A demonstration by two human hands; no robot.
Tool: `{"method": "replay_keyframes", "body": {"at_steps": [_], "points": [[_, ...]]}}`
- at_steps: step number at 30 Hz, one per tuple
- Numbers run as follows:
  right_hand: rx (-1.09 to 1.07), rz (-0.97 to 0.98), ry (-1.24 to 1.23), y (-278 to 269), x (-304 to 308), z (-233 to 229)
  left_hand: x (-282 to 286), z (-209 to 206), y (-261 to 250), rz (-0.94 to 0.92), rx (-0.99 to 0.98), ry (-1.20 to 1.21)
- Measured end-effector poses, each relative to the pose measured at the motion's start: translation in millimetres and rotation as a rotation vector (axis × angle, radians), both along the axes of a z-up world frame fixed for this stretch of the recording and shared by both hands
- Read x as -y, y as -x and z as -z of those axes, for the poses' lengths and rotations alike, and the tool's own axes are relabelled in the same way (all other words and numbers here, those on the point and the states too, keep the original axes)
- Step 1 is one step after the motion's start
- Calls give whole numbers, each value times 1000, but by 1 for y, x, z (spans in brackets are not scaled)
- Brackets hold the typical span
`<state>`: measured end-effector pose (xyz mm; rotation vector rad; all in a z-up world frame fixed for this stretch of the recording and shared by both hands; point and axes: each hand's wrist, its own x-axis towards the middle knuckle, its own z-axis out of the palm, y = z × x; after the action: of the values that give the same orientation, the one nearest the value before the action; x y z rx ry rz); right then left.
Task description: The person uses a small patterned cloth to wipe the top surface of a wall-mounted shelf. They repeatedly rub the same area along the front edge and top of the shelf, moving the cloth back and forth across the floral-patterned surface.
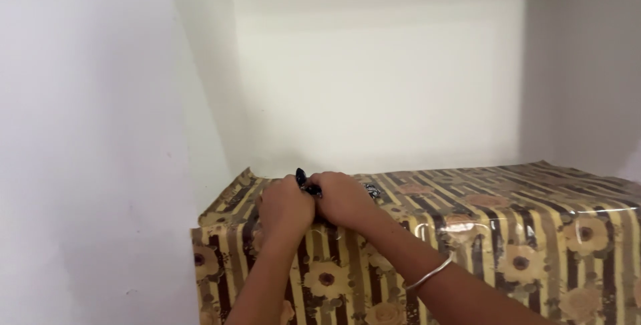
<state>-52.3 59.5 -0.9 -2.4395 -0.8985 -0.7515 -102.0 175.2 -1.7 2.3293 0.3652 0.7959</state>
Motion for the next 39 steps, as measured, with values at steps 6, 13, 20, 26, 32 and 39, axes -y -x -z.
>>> {"method": "replay_keyframes", "body": {"at_steps": [6,13,20,26,32,39], "points": [[-70,-44,-10,4,-17,-8,-27,7,11,-34,162,-179],[-97,-82,13,-11,-47,-6,-59,21,-14,-113,380,-574],[-80,-71,103,-24,-60,-10,-69,18,-22,-1,248,-566],[-182,35,169,-26,-70,-22,-73,14,-40,-8,199,-598],[-97,17,254,-72,-81,-19,-78,2,-60,-8,-75,-635],[-237,87,358,-80,-91,-34,-72,-20,-81,11,-420,-522]]}}
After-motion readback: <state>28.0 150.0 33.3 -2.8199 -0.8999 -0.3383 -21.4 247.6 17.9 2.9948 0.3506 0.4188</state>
